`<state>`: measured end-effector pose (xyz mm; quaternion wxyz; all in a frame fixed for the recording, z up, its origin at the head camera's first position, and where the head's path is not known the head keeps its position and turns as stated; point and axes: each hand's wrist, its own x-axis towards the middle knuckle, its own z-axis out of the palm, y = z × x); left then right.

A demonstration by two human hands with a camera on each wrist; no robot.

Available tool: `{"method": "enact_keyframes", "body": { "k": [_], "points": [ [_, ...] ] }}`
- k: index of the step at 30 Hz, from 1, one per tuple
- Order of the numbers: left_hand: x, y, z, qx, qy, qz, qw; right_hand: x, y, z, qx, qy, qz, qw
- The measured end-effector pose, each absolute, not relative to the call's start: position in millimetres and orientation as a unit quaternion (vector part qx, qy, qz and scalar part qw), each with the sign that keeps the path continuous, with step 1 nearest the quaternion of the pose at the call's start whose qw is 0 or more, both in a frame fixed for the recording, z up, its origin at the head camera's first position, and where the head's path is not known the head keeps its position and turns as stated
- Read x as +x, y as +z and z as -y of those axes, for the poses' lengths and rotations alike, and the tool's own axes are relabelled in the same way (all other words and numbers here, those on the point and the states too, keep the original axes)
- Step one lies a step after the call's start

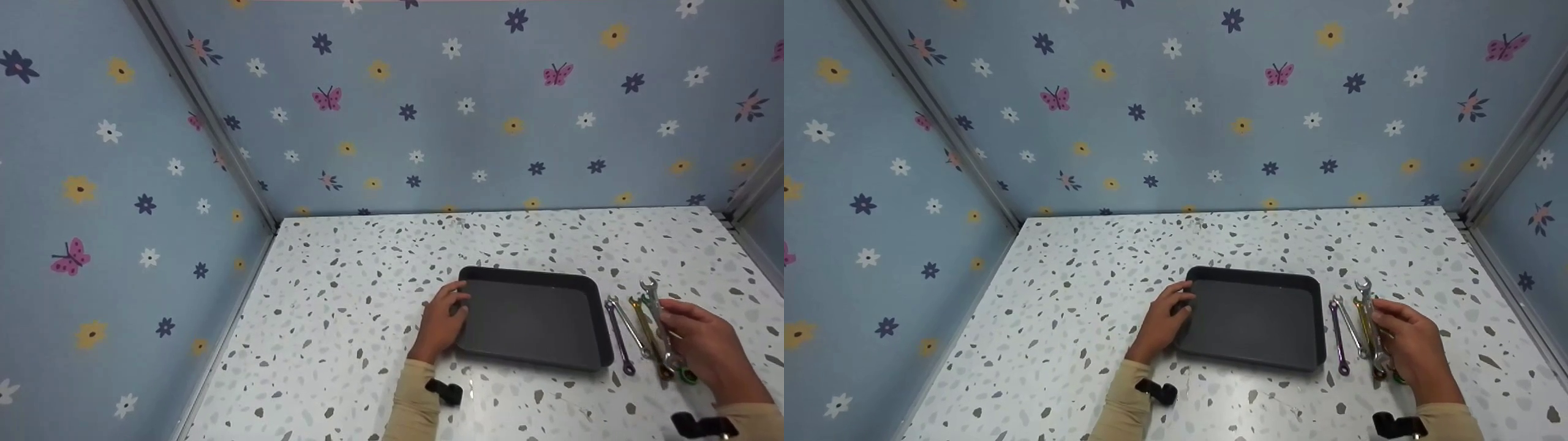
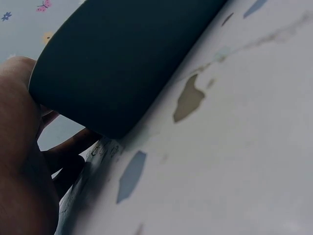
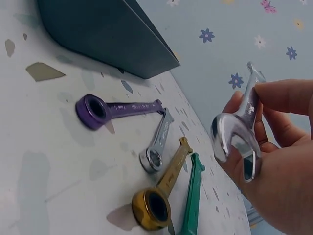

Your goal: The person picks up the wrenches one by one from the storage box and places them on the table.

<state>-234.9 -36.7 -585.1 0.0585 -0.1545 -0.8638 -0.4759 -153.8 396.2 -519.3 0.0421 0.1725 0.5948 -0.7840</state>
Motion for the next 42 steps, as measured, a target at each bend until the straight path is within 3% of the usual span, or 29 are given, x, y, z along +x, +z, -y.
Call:
{"method": "enact_keyframes", "body": {
  "k": [30, 42],
  "points": [
    [-234.9, -585.8, 37.2, -0.160, -0.475, 0.864, 0.059, -159.1, -535.0, -429.1, 0.334, -0.654, -0.677, 0.046],
    [-234.3, -583.0, 36.3, -0.156, -0.473, 0.865, 0.064, -160.2, -548.6, -445.7, 0.345, -0.614, -0.707, 0.052]
  ]
}}
